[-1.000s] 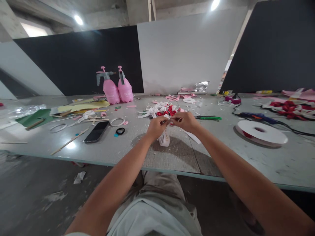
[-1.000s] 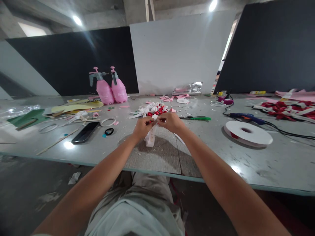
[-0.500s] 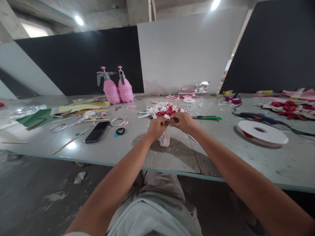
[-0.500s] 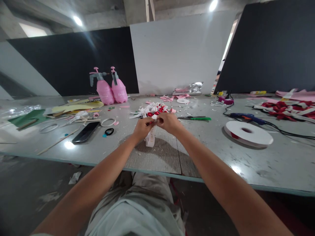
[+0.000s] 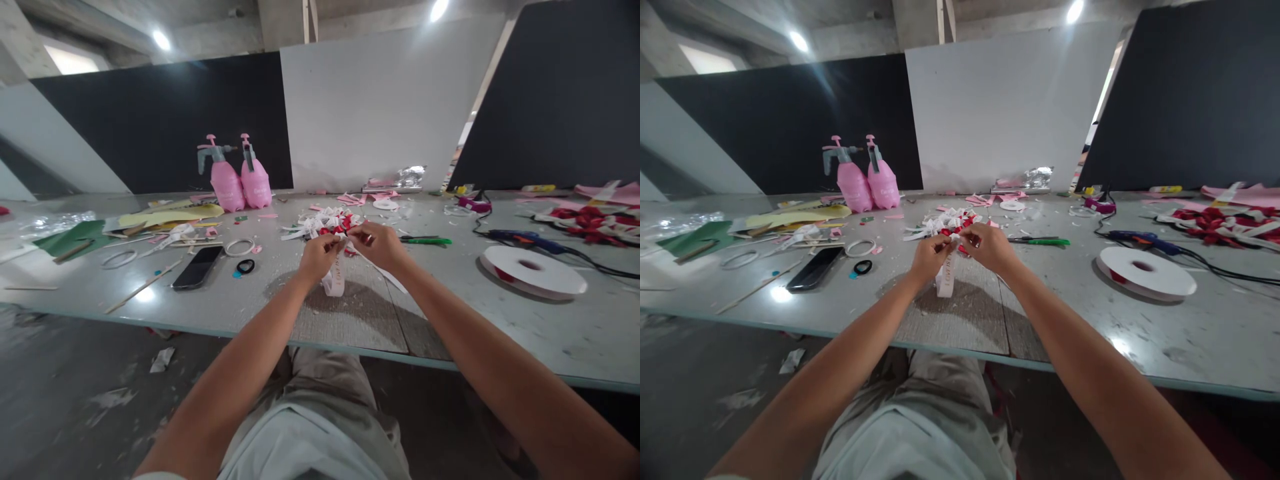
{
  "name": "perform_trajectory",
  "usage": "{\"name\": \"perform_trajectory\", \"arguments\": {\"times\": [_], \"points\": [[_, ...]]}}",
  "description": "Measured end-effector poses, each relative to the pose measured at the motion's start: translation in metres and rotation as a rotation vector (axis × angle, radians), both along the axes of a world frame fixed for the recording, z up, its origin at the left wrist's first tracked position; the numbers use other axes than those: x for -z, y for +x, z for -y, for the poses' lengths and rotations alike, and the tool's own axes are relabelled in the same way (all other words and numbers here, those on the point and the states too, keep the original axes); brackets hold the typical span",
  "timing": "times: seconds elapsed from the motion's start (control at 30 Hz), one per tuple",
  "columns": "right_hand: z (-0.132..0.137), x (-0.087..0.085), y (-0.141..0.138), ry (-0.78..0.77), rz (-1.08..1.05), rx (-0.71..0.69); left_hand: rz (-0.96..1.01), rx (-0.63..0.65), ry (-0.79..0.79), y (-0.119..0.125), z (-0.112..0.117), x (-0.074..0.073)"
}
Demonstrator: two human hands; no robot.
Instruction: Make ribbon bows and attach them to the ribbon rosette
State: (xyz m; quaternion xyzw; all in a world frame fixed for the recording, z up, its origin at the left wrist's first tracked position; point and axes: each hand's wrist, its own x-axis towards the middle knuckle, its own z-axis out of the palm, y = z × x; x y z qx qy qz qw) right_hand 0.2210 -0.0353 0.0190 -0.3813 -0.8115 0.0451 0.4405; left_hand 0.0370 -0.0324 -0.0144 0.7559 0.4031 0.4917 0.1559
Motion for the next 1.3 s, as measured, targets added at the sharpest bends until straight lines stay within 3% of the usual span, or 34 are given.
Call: {"name": "perform_trajectory", "arguments": {"times": [0.43,0.87,1.0,1.1,1.2,1.3], "points": [[-0.002,-0.002,-0.008,0.059,0.391,0.123,-0.141,0.005,0.005,-0.001,0.000,0.003],[-0.009,-0.002,-0.011,-0.067,0.256,0.172,-0.166,-0.010,0.021,0.002,-0.004,0.004],[-0.020,0.001,0.001,-0.099,0.223,0.210,-0.045,-0.009,0.025,0.002,-0.002,0.003],[-0.026,0.005,0.010,-0.322,0.067,0.146,0.036,-0.018,-0.003,0.002,-0.002,0.001],[-0.025,0.010,0.006,-0.608,-0.332,-0.073,0.058,0.006,-0.031,0.003,-0.002,-0.001],[-0.021,0.015,-0.009,-0.682,-0.599,-0.215,0.074,0.041,-0.028,0.005,-0.002,-0.001]]}}
